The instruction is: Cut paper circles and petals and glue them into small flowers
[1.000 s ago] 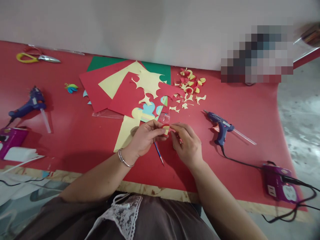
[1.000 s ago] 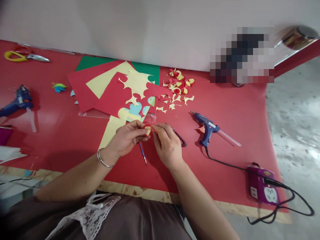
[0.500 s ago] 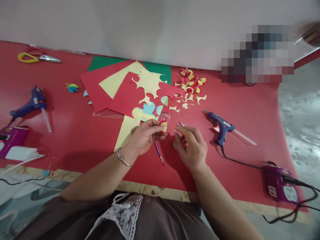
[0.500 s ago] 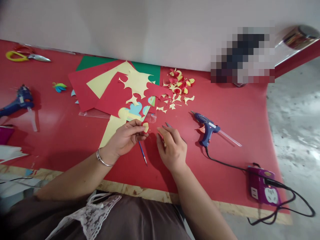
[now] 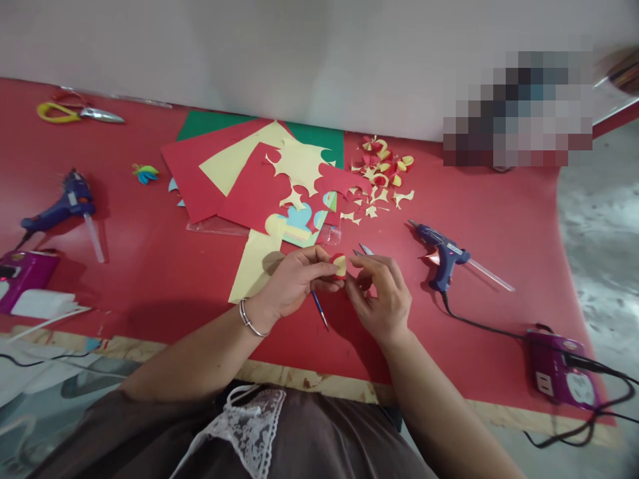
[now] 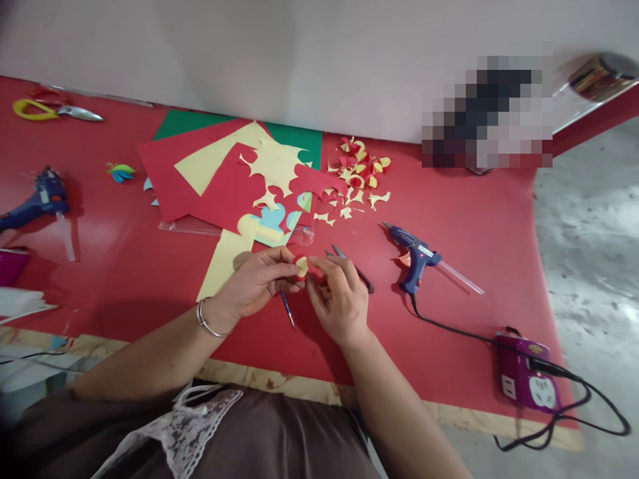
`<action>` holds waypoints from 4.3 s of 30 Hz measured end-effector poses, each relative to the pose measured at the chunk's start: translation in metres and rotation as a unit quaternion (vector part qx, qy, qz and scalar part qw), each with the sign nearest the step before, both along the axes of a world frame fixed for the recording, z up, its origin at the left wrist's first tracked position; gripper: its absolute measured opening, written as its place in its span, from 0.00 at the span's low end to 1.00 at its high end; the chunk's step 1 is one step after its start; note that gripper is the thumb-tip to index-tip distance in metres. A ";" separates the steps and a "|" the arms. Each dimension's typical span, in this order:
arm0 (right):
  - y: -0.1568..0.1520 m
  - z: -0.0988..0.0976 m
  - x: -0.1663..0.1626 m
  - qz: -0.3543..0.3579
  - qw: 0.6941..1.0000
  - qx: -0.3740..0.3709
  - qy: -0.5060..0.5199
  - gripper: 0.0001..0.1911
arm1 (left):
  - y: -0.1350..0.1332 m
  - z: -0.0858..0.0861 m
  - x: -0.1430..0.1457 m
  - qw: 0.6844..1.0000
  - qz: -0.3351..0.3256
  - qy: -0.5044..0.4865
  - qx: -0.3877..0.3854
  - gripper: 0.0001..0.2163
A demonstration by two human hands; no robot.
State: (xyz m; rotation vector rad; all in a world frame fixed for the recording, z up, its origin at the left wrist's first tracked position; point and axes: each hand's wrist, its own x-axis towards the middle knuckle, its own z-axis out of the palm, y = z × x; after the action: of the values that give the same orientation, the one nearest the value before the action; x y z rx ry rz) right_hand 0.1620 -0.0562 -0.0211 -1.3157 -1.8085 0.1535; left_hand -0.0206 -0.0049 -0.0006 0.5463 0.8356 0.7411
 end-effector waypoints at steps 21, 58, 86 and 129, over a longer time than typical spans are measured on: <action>0.002 0.000 0.003 0.062 0.993 -0.081 0.056 0.06 | 0.002 0.000 -0.003 0.991 -0.044 0.098 0.077 0.11; -0.032 -0.004 0.140 -0.389 0.894 -0.215 -0.048 0.18 | 0.010 0.003 -0.004 0.986 0.125 0.088 0.060 0.09; 0.017 -0.020 0.204 -0.372 0.897 -0.237 -0.029 0.19 | 0.011 -0.003 -0.002 0.991 0.094 0.086 0.042 0.14; 0.015 0.019 0.032 -0.043 0.988 -0.137 0.053 0.11 | 0.005 -0.009 0.001 0.992 0.012 0.102 0.073 0.16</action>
State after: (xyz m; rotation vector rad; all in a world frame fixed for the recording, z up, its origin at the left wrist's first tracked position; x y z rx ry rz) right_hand 0.1941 -0.0409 -0.0025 -1.5436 -1.6789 0.4298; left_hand -0.0200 -0.0003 -0.0098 0.7536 0.9831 0.7805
